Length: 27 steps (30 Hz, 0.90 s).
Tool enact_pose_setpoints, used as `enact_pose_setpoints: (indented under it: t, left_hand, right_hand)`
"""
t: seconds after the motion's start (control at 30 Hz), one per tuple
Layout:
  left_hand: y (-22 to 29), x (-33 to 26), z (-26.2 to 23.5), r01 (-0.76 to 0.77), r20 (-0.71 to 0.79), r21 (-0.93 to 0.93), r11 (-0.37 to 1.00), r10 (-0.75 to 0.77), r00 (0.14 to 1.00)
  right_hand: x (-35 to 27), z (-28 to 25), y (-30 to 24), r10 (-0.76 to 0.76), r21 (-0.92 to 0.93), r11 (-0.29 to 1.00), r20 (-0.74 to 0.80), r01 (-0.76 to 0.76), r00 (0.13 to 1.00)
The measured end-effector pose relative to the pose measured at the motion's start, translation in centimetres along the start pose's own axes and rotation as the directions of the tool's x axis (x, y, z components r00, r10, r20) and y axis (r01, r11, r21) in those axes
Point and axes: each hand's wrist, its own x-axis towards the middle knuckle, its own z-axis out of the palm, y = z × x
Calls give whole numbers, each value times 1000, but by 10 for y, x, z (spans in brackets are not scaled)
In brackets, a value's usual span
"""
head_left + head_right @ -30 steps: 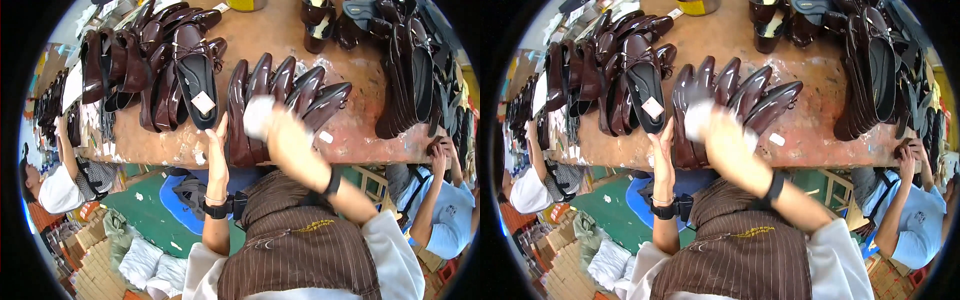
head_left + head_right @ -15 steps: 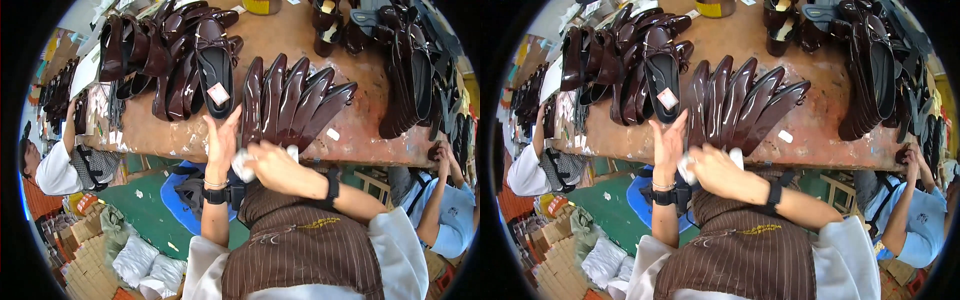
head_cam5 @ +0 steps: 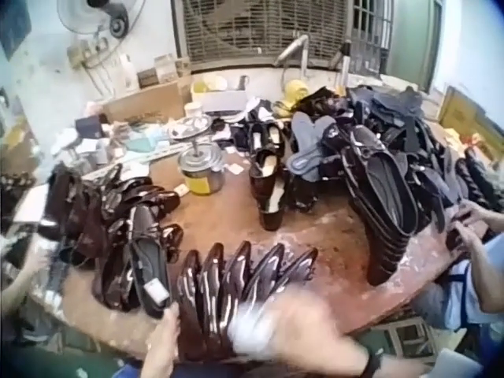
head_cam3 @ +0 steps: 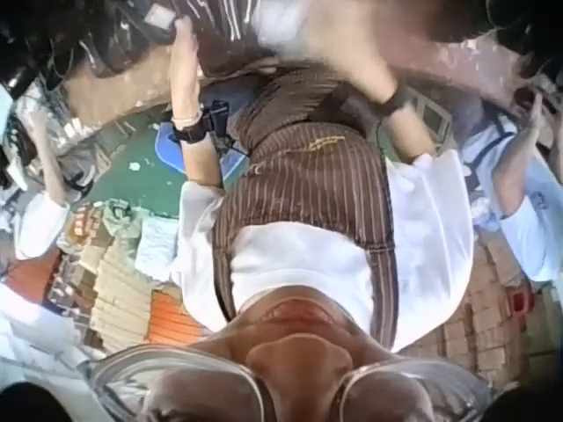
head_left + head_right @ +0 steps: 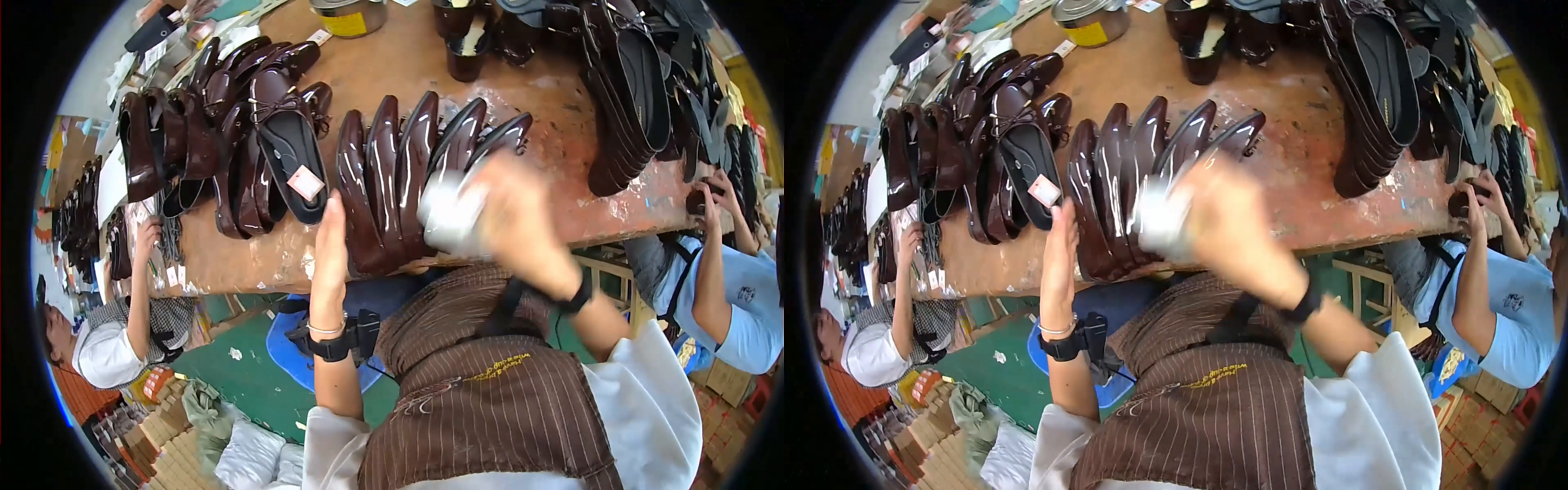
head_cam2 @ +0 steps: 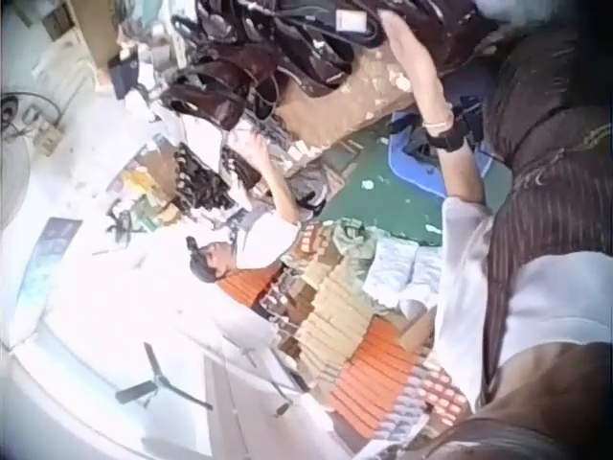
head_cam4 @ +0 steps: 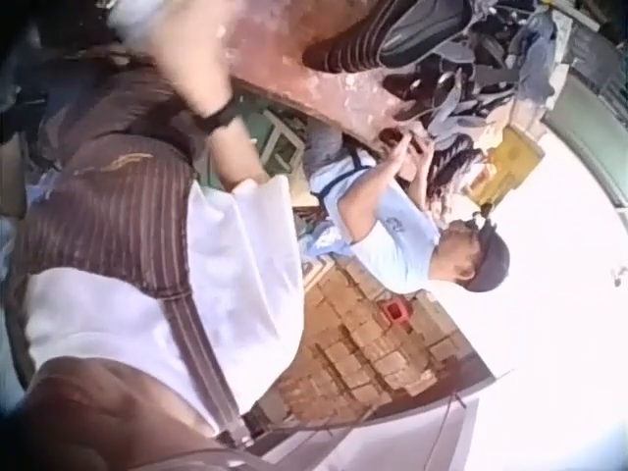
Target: The recorder cleans and inspects finished shoes, then attaches paper labels to them.
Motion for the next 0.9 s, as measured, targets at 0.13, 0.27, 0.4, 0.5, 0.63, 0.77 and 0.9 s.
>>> enact_pose_setpoints:
  t: [0.13, 0.27, 0.4, 0.5, 0.63, 0.77, 0.9]
  left_hand:
    - [23, -2, 45, -172, -89, 475, 863, 241, 966]
    - [26, -5, 64, -198, -23, 651, 733, 279, 960]
    - [28, -5, 42, -152, 49, 263, 953, 144, 988]
    - [27, -12, 36, -152, 32, 301, 941, 150, 988]
    - [22, -5, 46, -229, 64, 364, 903, 221, 973]
    - [7, -1, 35, -134, 29, 109, 985, 132, 991]
    - [21, -7, 19, -13, 42, -49, 999, 15, 999]
  right_hand:
    - [49, -30, 75, -72, -462, 877, -390, -128, 918]
    - [-28, 56, 39, -124, -226, 968, -53, 109, 991]
    - [-48, 20, 4, 25, 308, 946, 229, -97, 973]
    - [31, -25, 47, 43, 23, 999, -310, -38, 950]
    - [79, 1, 77, 108, -506, 844, -159, -176, 981]
    - [-27, 56, -7, 1, -25, 1000, 285, 7, 959]
    - [0, 13, -5, 7, 288, 954, 251, -81, 968]
